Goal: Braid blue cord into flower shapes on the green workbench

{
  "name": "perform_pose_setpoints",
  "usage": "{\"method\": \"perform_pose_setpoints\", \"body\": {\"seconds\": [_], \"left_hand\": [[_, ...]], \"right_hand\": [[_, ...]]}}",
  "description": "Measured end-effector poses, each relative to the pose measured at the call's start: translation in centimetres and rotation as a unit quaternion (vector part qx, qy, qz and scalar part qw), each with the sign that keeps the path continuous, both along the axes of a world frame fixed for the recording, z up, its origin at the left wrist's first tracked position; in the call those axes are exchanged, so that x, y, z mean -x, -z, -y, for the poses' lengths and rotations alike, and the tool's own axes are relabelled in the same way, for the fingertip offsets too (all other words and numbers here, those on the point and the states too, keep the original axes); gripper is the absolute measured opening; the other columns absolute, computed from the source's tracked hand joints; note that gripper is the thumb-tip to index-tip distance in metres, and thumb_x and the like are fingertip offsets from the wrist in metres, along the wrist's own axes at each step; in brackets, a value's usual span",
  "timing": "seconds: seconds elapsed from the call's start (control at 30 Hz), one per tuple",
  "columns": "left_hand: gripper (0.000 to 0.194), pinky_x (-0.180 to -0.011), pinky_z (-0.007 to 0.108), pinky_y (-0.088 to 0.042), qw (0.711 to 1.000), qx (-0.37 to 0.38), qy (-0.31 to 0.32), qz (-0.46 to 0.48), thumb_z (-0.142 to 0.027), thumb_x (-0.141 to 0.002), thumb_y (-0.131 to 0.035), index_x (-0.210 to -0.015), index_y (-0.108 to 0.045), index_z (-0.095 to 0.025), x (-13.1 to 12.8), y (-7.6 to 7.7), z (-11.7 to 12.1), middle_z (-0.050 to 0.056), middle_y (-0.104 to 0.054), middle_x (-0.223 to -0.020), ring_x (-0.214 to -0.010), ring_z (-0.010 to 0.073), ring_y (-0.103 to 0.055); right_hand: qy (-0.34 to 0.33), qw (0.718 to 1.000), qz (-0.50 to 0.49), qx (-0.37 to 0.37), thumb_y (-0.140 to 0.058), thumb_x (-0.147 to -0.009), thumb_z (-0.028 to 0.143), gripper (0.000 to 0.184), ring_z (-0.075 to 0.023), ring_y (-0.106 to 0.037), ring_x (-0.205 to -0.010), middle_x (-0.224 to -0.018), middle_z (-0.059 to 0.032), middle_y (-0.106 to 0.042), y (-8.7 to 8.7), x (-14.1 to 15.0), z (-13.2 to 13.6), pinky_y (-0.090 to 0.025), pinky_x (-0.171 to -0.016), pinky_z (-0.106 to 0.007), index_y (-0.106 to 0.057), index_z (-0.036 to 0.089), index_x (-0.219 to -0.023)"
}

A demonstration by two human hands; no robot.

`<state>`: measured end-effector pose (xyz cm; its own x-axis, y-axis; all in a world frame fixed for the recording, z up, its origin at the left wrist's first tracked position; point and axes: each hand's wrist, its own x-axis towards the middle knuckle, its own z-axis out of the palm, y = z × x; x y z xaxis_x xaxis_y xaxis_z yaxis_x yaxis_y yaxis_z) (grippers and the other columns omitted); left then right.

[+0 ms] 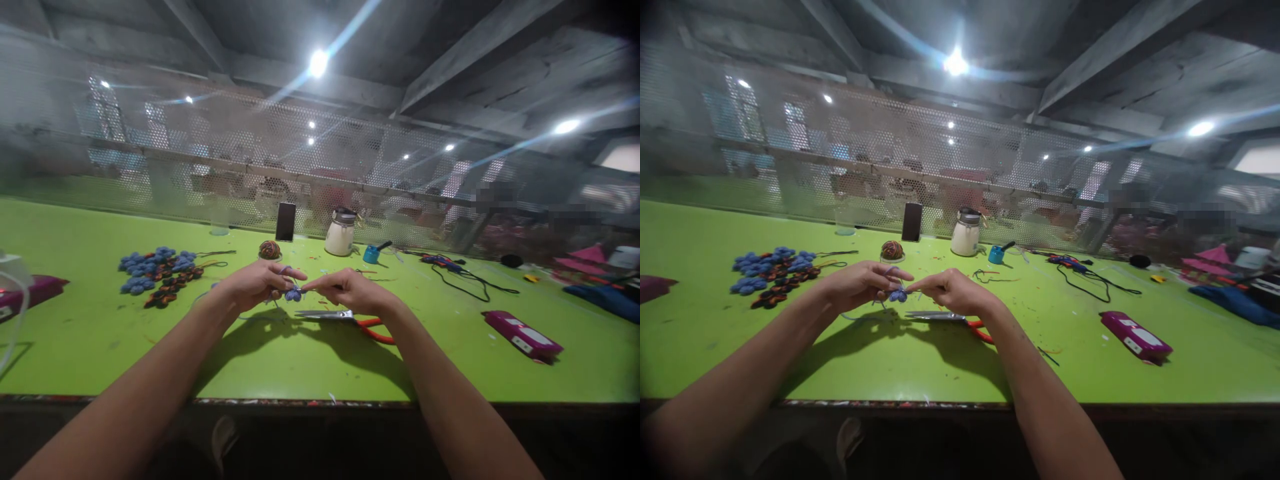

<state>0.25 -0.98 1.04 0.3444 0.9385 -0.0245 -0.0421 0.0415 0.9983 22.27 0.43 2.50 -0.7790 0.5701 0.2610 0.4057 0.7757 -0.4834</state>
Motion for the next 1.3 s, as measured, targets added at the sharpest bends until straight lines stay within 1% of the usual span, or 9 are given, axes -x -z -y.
{"method": "perform_pose_setpoints", "body": {"seconds": [0.3, 0.57, 0.7, 0.83, 0.9, 0.93, 1.07, 1.17, 1.3], "left_hand": [[0.033, -0.05, 0.024, -0.029, 1.0, -0.003, -0.008, -0.022, -0.008, -0.058, -0.066, -0.091, -0.069, -0.006, -0.4, 0.2, 0.0, 0.006, -0.061, -0.066, -0.057, 0.0107, -0.049], [0.038, -0.053, 0.025, -0.032, 0.982, -0.105, -0.093, -0.125, -0.015, -0.059, -0.067, -0.097, -0.067, -0.008, -1.5, 0.4, 0.0, 0.001, -0.06, -0.058, -0.052, 0.0116, -0.047], [0.042, -0.061, 0.028, -0.039, 0.925, -0.255, -0.175, -0.22, -0.014, -0.063, -0.063, -0.105, -0.066, -0.011, -2.1, 1.1, -0.3, 0.001, -0.06, -0.062, -0.058, 0.0149, -0.052], [0.037, -0.069, 0.028, -0.04, 0.84, -0.408, -0.253, -0.254, -0.01, -0.07, -0.054, -0.104, -0.068, -0.014, -2.7, 1.9, -0.3, 0.004, -0.059, -0.073, -0.07, 0.0162, -0.054], [0.035, -0.069, 0.028, -0.04, 0.843, -0.402, -0.279, -0.225, -0.01, -0.07, -0.055, -0.103, -0.068, -0.015, -2.9, 2.1, -0.2, 0.003, -0.057, -0.071, -0.069, 0.0156, -0.053], [0.035, -0.068, 0.028, -0.04, 0.864, -0.369, -0.283, -0.194, -0.011, -0.069, -0.058, -0.102, -0.068, -0.014, -2.9, 2.1, -0.3, 0.002, -0.057, -0.069, -0.067, 0.0151, -0.053], [0.039, -0.064, 0.027, -0.042, 0.973, -0.125, -0.187, 0.051, -0.013, -0.062, -0.07, -0.1, -0.066, -0.01, -2.4, 1.5, -0.5, 0.002, -0.062, -0.067, -0.063, 0.013, -0.056], [0.04, -0.063, 0.022, -0.042, 0.981, -0.016, -0.1, 0.164, -0.004, -0.058, -0.071, -0.097, -0.066, -0.008, -1.3, 0.8, -0.5, 0.006, -0.066, -0.073, -0.068, 0.0111, -0.058], [0.04, -0.054, 0.02, -0.036, 0.994, -0.03, -0.052, 0.092, -0.005, -0.059, -0.07, -0.099, -0.067, -0.009, 0.1, -0.2, -0.1, 0.004, -0.064, -0.07, -0.062, 0.0084, -0.054]], "right_hand": [[0.011, 0.998, 0.021, -0.055, -0.048, -0.084, 0.019, 0.032, -0.0102, -0.043, -0.053, -0.074, -0.0042, -0.069, 0.5, 0.2, 0.0, -0.029, -0.052, -0.022, -0.067, 0.023, -0.109], [0.123, 0.988, -0.027, -0.092, -0.052, -0.076, 0.009, 0.037, -0.011, -0.042, -0.051, -0.064, -0.0033, -0.067, 2.3, 1.7, -0.4, -0.027, -0.053, -0.024, -0.071, 0.027, -0.102], [0.164, 0.957, -0.217, 0.102, -0.054, -0.075, 0.019, 0.028, -0.0079, -0.035, -0.042, -0.047, 0.0009, -0.053, 4.1, 3.5, -1.2, -0.027, -0.046, -0.022, -0.072, 0.014, -0.096], [0.202, 0.838, -0.379, 0.338, -0.063, -0.068, 0.03, 0.046, -0.0047, -0.031, -0.034, -0.044, 0.0053, -0.048, 4.8, 5.1, -0.4, -0.019, -0.037, -0.019, -0.064, 0.008, -0.108], [0.187, 0.808, -0.421, 0.368, -0.066, -0.064, 0.032, 0.051, -0.0038, -0.032, -0.034, -0.046, 0.0057, -0.048, 4.7, 5.5, 0.3, -0.018, -0.036, -0.018, -0.062, 0.009, -0.11], [0.181, 0.802, -0.434, 0.368, -0.067, -0.064, 0.032, 0.052, -0.0035, -0.032, -0.035, -0.046, 0.006, -0.048, 4.7, 5.6, 0.6, -0.018, -0.036, -0.017, -0.063, 0.009, -0.109], [0.171, 0.827, -0.443, 0.3, -0.064, -0.068, 0.033, 0.043, -0.0034, -0.03, -0.034, -0.046, 0.0064, -0.046, 4.9, 5.6, 0.5, -0.018, -0.036, -0.018, -0.066, 0.01, -0.104], [0.147, 0.891, -0.401, 0.155, -0.059, -0.075, 0.03, 0.032, -0.0046, -0.031, -0.036, -0.046, 0.0052, -0.045, 4.9, 4.9, -0.3, -0.025, -0.038, -0.019, -0.07, 0.011, -0.098], [0.076, 0.961, -0.259, -0.06, -0.051, -0.083, 0.024, 0.028, -0.0107, -0.052, -0.057, -0.076, -0.0053, -0.068, 4.2, 3.2, -1.1, -0.039, -0.054, -0.022, -0.069, 0.016, -0.103]]}}
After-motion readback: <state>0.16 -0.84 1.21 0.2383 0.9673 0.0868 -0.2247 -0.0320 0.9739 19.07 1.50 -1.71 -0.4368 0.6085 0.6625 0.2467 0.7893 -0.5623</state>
